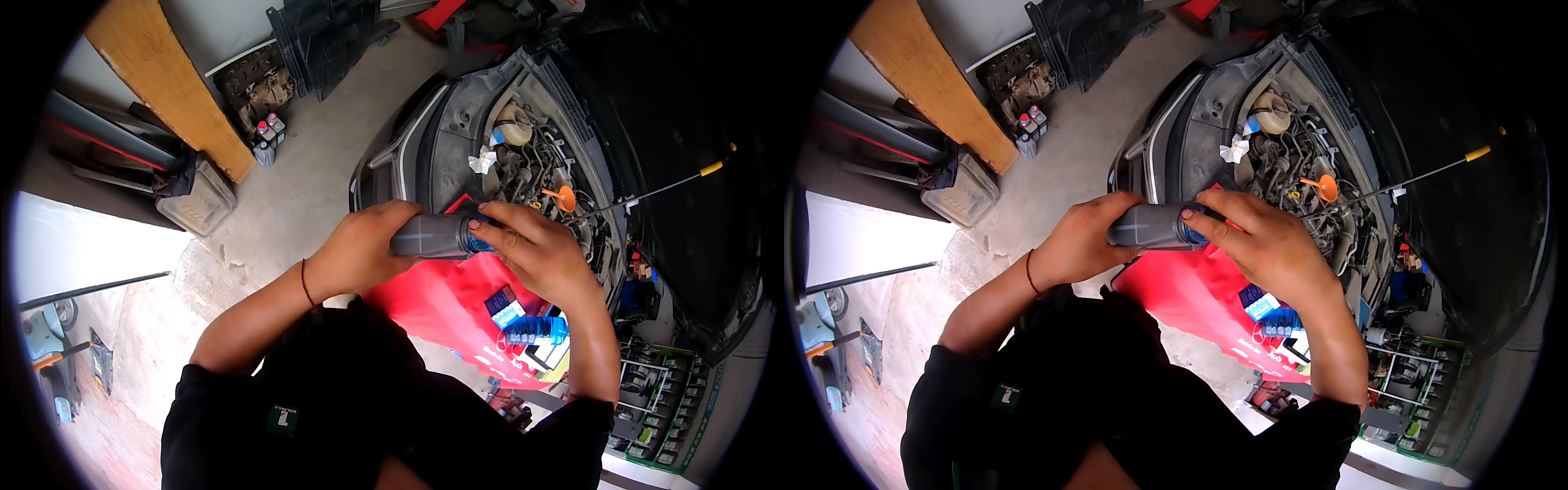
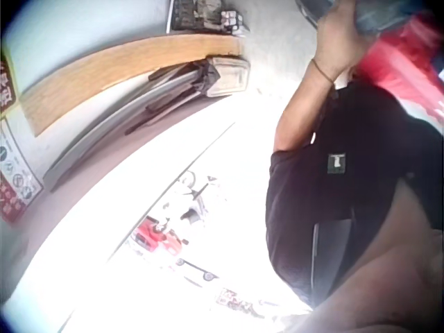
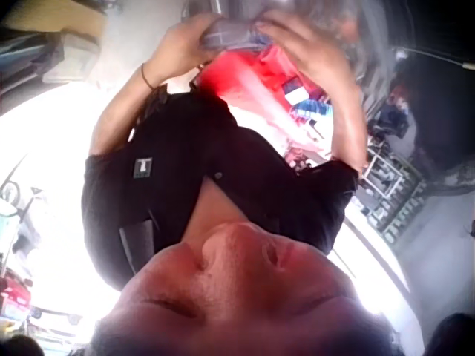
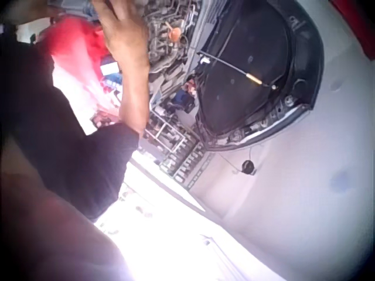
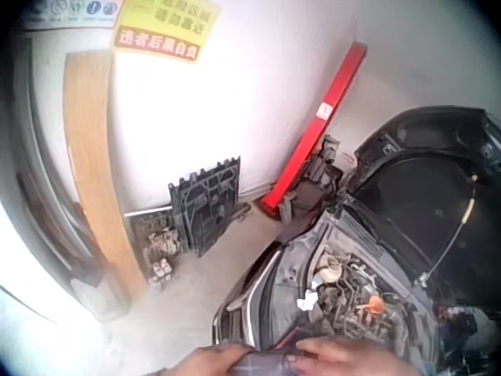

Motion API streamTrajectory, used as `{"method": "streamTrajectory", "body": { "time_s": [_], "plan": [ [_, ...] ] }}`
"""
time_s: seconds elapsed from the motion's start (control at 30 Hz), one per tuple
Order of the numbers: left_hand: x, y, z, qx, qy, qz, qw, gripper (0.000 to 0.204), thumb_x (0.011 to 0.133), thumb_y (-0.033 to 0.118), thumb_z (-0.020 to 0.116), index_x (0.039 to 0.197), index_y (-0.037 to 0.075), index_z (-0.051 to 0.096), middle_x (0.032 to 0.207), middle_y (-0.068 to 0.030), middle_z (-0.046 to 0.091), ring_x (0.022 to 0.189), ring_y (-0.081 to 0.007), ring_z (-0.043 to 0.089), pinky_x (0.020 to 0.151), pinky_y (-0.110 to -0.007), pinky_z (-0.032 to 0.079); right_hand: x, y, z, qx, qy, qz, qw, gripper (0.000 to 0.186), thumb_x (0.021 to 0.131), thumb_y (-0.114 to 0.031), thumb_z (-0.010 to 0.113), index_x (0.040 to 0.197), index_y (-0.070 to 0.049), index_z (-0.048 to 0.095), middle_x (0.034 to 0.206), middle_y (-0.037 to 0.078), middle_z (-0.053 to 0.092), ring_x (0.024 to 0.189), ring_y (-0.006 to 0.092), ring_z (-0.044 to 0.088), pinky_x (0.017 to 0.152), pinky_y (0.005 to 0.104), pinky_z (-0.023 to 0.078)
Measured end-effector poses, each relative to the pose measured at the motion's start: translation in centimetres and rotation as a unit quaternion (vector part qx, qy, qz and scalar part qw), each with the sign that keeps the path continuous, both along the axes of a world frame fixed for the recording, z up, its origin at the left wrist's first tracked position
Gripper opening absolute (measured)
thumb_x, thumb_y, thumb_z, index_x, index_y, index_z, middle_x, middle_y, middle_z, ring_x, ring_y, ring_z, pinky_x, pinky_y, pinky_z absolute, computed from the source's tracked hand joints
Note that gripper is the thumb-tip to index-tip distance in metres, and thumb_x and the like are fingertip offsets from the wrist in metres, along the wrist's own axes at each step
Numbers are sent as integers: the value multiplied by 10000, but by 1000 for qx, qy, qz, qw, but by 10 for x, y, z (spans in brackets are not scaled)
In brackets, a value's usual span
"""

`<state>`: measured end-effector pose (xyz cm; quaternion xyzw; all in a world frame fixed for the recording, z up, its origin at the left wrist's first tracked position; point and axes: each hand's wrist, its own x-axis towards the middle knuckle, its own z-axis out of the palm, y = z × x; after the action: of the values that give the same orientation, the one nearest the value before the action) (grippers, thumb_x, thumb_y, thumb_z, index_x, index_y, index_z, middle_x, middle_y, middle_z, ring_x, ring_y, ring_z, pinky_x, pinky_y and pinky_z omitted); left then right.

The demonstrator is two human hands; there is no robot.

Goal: The person removes a dipstick from an engine, wipes it with a cloth, and reinserts it. Then, the person opens an oil bottle and pours the liquid into a funnel placed in the engine before wiping the oil cap with a cloth.

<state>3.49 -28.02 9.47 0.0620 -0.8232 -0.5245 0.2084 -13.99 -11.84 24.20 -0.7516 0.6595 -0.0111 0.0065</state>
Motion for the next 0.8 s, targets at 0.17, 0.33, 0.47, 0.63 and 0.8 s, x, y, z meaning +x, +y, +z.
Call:
{"method": "streamTrajectory", "body": {
  "time_s": [0.17, 0.33, 0.47, 0.63, 0.8],
  "plan": [
    [24, -52, -10, 60, -50, -65, 995, 533, 700, 102, 823, 1172, 54, 581, 989, -148, 661, 931, -302, 659, 820, -356, 514, 14, -51, -14, 62, 11, 75, 995, 446, 785, -68, 638, 1227, -127, 638, 1164, 77, 590, 940, 257, 641, 730, 352, 563],
    [47, -85, -41, 149, -75, -67, 984, 519, 706, 78, 832, 1165, 51, 592, 1001, -113, 673, 913, -224, 654, 826, -326, 507, 6, -101, -49, 113, -76, 110, 985, 522, 726, -247, 794, 1186, -72, 620, 1069, 89, 626, 833, 249, 665, 674, 327, 549],
    [56, -107, -51, 181, -73, -8, 981, 518, 706, 91, 826, 1164, 52, 587, 1014, -126, 668, 932, -268, 650, 823, -348, 506, -1, -142, -93, 59, -147, 97, 983, 455, 793, -377, 747, 1057, -36, 602, 891, 103, 622, 685, 282, 651, 585, 363, 521],
    [44, -110, -69, 119, -61, 193, 972, 507, 701, 74, 832, 1150, 70, 597, 1000, -117, 660, 919, -298, 644, 817, -364, 510, -9, -195, -156, 82, -199, -111, 970, 469, 924, -438, 602, 709, -21, 578, 580, 137, 529, 571, 356, 606, 518, 404, 478],
    [37, -114, -109, -145, -68, 265, 951, 537, 611, -16, 679, 1138, 49, 600, 1126, -95, 640, 1069, -291, 595, 953, -413, 443, -33, -231, -200, 531, -521, -467, 478, 797, 878, -787, 360, 491, -97, 454, 389, 22, 384, 280, 134, 351, 330, 313, 308]
  ]
}}
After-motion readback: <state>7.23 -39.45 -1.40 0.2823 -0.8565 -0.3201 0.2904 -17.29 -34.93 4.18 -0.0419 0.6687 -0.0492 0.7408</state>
